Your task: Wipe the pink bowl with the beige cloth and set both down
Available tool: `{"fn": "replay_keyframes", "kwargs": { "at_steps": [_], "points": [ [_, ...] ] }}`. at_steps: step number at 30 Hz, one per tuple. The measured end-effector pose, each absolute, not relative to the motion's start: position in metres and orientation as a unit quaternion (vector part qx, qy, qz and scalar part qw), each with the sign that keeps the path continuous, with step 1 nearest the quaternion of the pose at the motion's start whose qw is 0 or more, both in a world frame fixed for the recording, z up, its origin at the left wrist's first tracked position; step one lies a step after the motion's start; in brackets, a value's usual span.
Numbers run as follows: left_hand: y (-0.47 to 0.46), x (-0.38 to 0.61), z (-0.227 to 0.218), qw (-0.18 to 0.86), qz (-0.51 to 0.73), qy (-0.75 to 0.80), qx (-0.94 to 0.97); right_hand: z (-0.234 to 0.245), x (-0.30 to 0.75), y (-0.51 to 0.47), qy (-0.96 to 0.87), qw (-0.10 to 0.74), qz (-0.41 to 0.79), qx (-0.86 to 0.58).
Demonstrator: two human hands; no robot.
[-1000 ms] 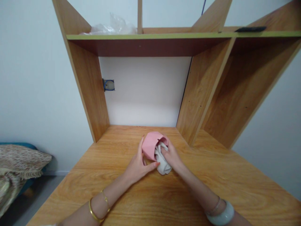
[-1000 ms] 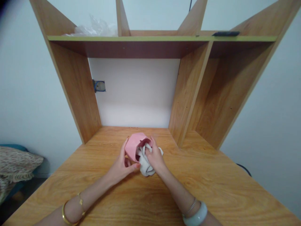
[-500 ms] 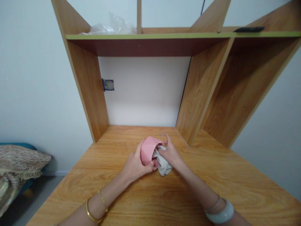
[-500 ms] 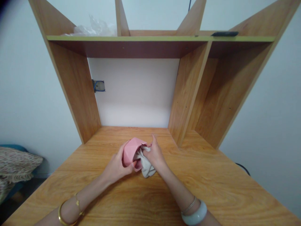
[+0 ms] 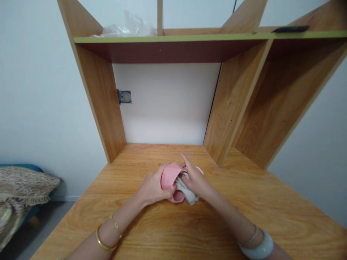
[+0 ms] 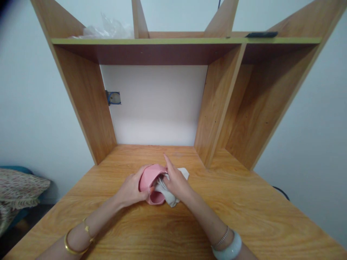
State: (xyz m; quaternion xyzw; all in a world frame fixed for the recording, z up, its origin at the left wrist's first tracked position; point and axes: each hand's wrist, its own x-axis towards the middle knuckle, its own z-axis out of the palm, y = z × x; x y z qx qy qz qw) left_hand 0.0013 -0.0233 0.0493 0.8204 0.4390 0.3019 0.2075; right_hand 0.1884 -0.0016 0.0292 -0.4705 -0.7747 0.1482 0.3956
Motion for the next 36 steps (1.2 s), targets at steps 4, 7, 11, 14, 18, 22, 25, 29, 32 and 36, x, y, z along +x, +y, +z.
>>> {"fn": "replay_keyframes", "kwargs": {
  "at_steps": [4,7,11,14,18,22,25,29,32,36],
  "points": [
    [-0.022,0.002,0.048,0.227,0.327,0.46,0.793,0.021,0.191,0.005,-0.735,0.431,0.174,-0.494],
    [-0.023,0.005,0.044,0.249,0.348,0.448,0.785,0.018,0.193,0.009,-0.689,0.466,0.18,-0.525],
    [-0.025,0.015,0.034,0.301,0.401,0.414,0.759,0.013,0.19,0.013,-0.628,0.523,0.199,-0.54],
    [-0.026,0.019,0.03,0.329,0.413,0.406,0.746,0.007,0.185,0.015,-0.623,0.546,0.222,-0.515],
    [-0.027,0.016,0.036,0.314,0.388,0.428,0.753,0.003,0.178,0.013,-0.641,0.518,0.26,-0.503],
    [-0.028,0.012,0.044,0.269,0.391,0.449,0.757,0.008,0.179,0.01,-0.637,0.488,0.254,-0.54],
    [-0.029,0.012,0.047,0.266,0.383,0.47,0.749,0.012,0.182,0.01,-0.642,0.478,0.251,-0.545],
    [-0.03,0.012,0.047,0.25,0.366,0.483,0.755,0.019,0.188,0.01,-0.657,0.461,0.198,-0.563],
    [-0.031,0.012,0.048,0.227,0.332,0.486,0.776,0.023,0.192,0.009,-0.688,0.447,0.163,-0.548],
    [-0.03,0.009,0.051,0.219,0.3,0.471,0.8,0.027,0.193,0.003,-0.749,0.416,0.143,-0.495]
  ]
}}
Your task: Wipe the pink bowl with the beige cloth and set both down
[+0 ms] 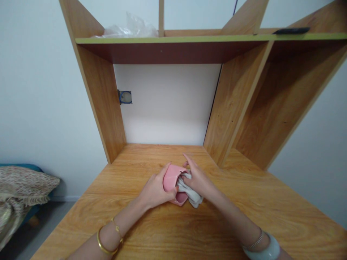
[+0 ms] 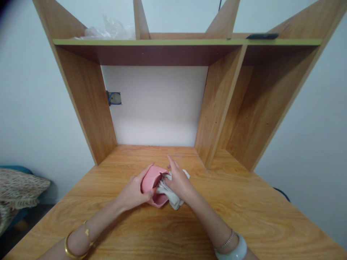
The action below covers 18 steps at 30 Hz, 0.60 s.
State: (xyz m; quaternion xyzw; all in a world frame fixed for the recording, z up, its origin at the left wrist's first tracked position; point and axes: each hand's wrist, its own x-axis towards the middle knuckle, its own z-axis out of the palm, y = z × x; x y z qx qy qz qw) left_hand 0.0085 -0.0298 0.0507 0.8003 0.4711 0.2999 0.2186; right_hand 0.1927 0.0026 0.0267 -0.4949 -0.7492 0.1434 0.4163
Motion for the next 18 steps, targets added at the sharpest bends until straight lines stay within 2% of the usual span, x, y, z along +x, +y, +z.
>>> {"fn": "replay_keyframes", "kwargs": {
  "at_steps": [4,6,14,18],
  "points": [
    [-0.027,0.004,0.051,0.218,0.293,0.457,0.811,0.028,0.189,-0.003,-0.773,0.366,0.166,-0.49],
    [-0.025,0.002,0.049,0.226,0.303,0.455,0.806,0.027,0.189,-0.002,-0.759,0.373,0.172,-0.505],
    [-0.021,0.01,0.036,0.337,0.42,0.395,0.744,0.014,0.189,0.011,-0.627,0.51,0.218,-0.547],
    [-0.025,0.018,0.032,0.336,0.428,0.377,0.749,0.005,0.186,0.015,-0.604,0.557,0.252,-0.511]
  ]
}}
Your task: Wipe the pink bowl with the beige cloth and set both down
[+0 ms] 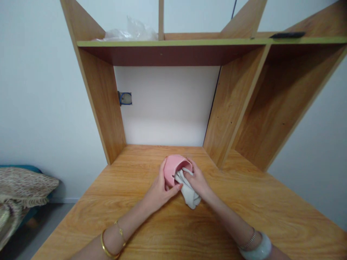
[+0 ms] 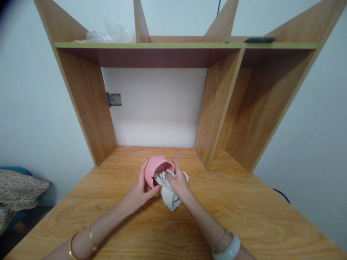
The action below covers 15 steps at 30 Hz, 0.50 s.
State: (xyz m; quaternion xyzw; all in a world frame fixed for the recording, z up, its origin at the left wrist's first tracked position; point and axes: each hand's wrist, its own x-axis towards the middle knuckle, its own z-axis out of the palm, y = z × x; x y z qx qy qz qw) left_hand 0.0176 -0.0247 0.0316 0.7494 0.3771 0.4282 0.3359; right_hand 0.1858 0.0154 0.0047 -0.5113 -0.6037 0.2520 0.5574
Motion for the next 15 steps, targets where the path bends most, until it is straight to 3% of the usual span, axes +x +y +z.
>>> {"fn": "replay_keyframes", "kwargs": {
  "at_steps": [6,15],
  "points": [
    [-0.027,0.014,0.038,0.293,0.418,0.43,0.744,0.01,0.181,0.011,-0.625,0.506,0.253,-0.537],
    [-0.027,0.012,0.042,0.25,0.371,0.465,0.764,0.03,0.191,0.004,-0.68,0.455,0.142,-0.557]
  ]
}}
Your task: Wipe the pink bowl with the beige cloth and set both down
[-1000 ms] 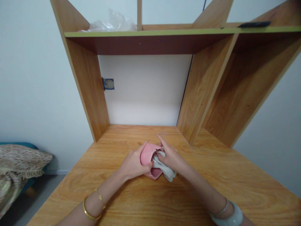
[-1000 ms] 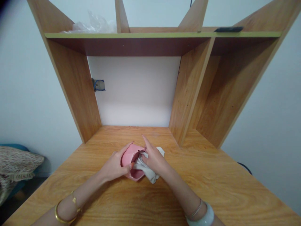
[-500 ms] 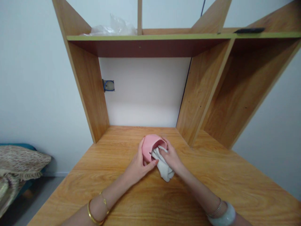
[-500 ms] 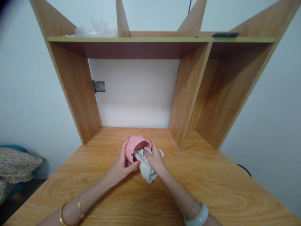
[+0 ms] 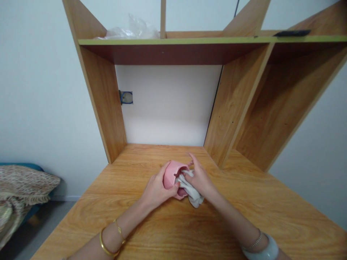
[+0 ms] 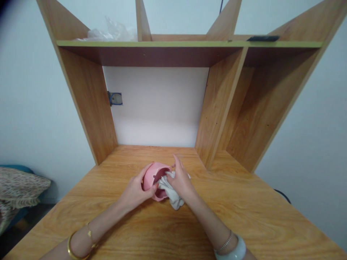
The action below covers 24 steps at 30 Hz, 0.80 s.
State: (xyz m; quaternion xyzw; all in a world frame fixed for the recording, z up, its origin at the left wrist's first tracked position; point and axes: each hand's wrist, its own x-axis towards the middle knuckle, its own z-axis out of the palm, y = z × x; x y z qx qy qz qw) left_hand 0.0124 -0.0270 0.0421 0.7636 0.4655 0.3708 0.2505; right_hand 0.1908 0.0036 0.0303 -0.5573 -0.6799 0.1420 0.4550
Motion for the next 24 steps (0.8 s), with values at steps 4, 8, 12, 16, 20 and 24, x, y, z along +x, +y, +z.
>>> {"fn": "replay_keyframes", "kwargs": {
  "at_steps": [4,8,12,16,20,24],
  "points": [
    [-0.026,0.011,0.044,0.238,0.365,0.479,0.762,0.034,0.187,-0.003,-0.73,0.459,0.071,-0.501],
    [-0.028,0.011,0.046,0.217,0.331,0.487,0.779,0.04,0.185,-0.01,-0.759,0.428,0.018,-0.49],
    [-0.03,0.012,0.046,0.207,0.309,0.488,0.79,0.041,0.184,-0.013,-0.778,0.397,-0.009,-0.488],
    [-0.029,0.012,0.046,0.202,0.309,0.488,0.791,0.038,0.185,-0.009,-0.77,0.389,-0.004,-0.506],
    [-0.029,0.012,0.047,0.193,0.296,0.499,0.792,0.034,0.187,-0.004,-0.765,0.332,0.04,-0.55],
    [-0.029,0.011,0.046,0.196,0.304,0.507,0.783,0.03,0.188,-0.003,-0.756,0.345,0.077,-0.552]
  ]
}}
